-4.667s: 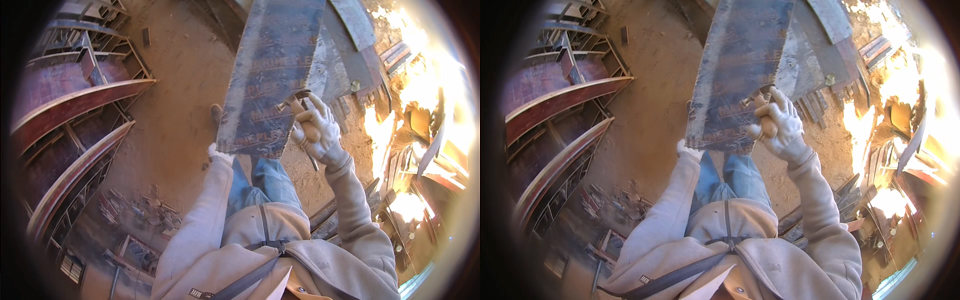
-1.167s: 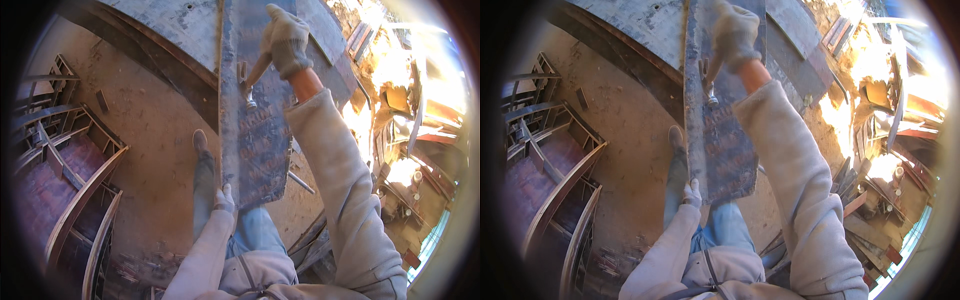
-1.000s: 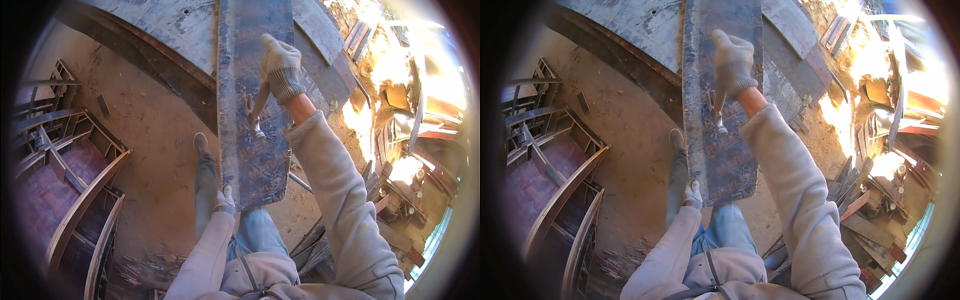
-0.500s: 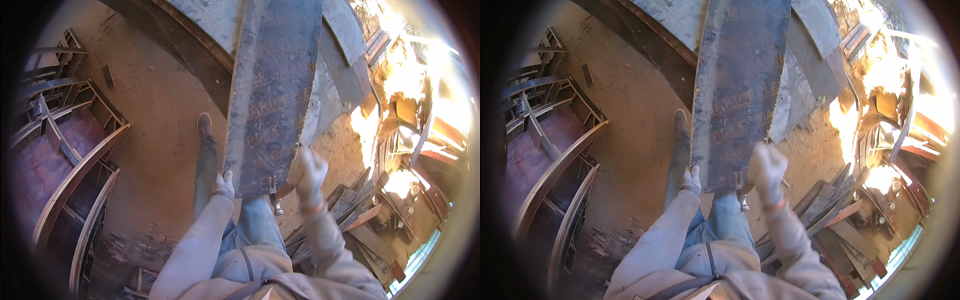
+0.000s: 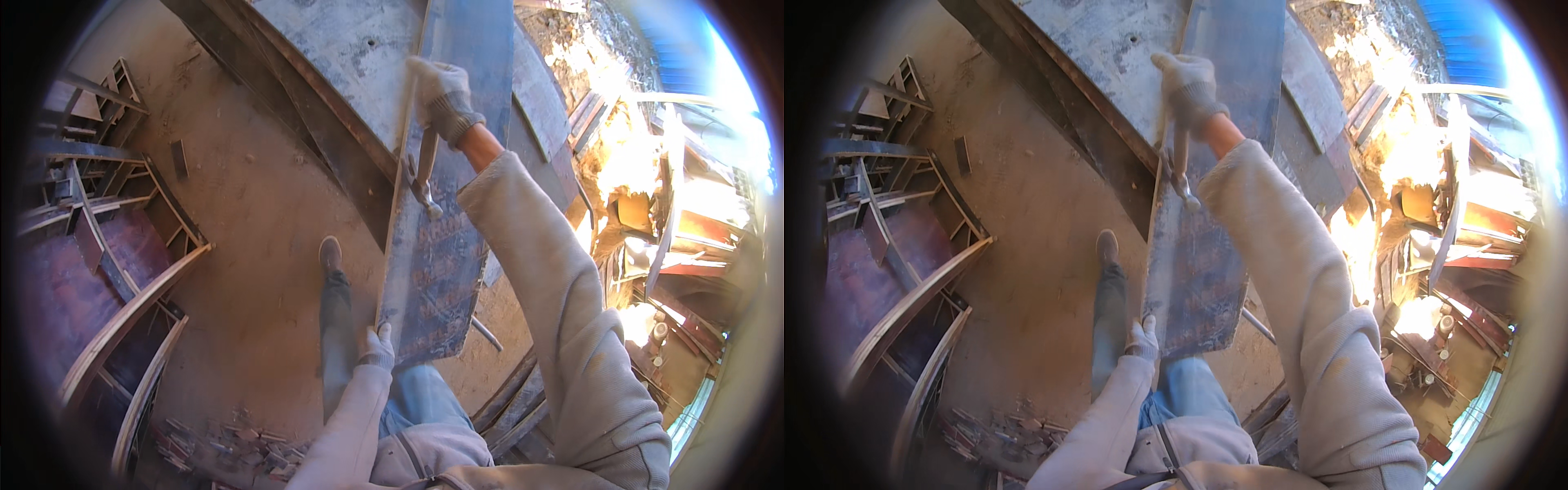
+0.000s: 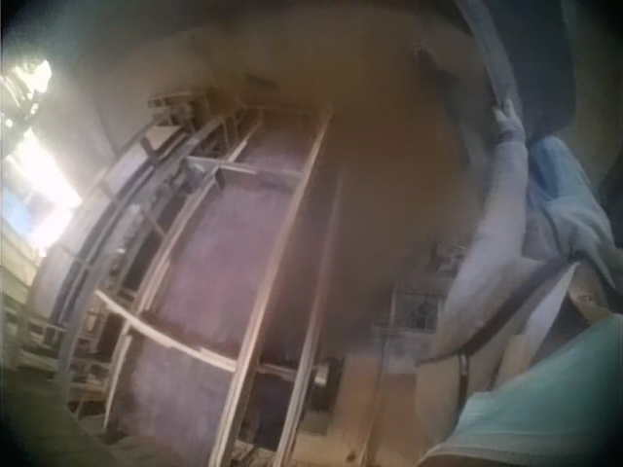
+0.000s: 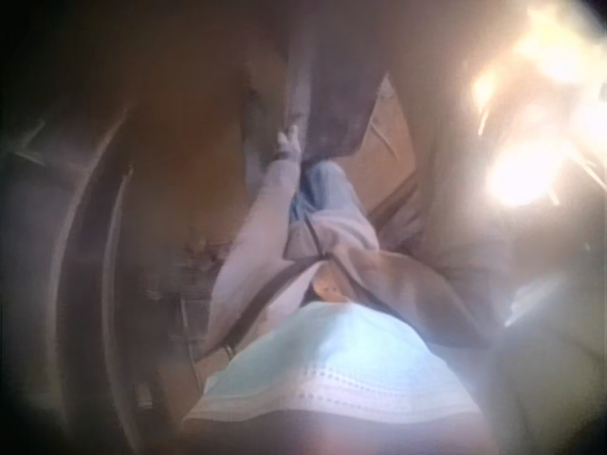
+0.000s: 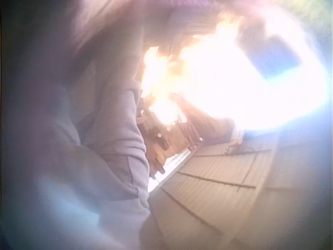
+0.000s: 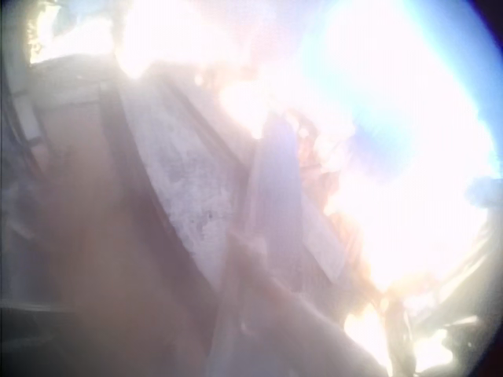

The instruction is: The person repeatedly strikes a large curved wooden plank with a hammer while holding it with the other hand. The person flips the plank and continues hammering along its surface, then places it back on a stack of similar planks.

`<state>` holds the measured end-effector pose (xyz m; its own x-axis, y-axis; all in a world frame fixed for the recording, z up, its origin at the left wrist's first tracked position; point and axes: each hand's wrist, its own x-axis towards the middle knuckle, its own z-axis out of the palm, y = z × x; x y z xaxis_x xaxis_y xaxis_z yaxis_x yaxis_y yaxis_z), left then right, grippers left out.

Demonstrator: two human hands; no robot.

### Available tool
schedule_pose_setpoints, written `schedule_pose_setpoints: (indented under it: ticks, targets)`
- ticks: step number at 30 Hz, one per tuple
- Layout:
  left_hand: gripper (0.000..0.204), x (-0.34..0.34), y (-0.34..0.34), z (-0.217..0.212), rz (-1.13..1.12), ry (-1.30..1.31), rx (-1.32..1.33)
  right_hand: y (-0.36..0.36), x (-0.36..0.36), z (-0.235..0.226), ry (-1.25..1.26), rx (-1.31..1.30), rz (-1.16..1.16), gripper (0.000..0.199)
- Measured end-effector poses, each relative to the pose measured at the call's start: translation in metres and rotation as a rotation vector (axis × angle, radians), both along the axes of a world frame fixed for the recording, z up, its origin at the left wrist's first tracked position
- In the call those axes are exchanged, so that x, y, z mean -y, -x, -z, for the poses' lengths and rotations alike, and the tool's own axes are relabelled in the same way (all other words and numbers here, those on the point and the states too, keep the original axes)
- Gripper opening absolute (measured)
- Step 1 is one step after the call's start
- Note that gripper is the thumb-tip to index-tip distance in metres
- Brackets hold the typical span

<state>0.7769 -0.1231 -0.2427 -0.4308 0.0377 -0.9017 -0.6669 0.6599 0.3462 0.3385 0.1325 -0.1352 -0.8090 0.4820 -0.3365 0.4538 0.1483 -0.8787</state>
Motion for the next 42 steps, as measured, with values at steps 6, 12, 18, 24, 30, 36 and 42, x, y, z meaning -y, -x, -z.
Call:
schedule_pose_setpoints:
  ticks: [6,12,18,24,30,36,42]
  targets:
    - [0.080,0.011,-0.002,-0.006,-0.089,-0.002,0.105,-0.093,0.036,-0.066,-0.033,-0.206,-0.189,0.031]
    - [0.076,0.016,-0.007,-0.007,0.313,0.017,0.075,-0.149,0.050,-0.106,-0.139,-0.085,-0.231,0.035]
    - [0.064,0.011,0.011,-0.020,0.272,0.036,0.049,-0.262,0.070,-0.102,-0.509,-0.048,-0.502,0.019]
    - [0.067,0.031,0.001,-0.007,0.341,0.084,0.148,-0.371,0.005,-0.030,0.420,0.049,0.484,0.030]
    - [0.084,0.043,-0.053,0.036,-0.071,-0.071,0.126,-0.435,-0.050,-0.083,0.489,-0.122,0.748,0.049]
    - [0.058,0.060,-0.043,0.014,0.048,-0.024,0.075,-0.525,-0.084,-0.105,0.436,-0.112,0.838,0.055]
    - [0.096,0.062,-0.060,-0.023,0.295,0.074,-0.442,-0.607,-0.090,-0.128,0.472,-0.157,0.755,0.049]
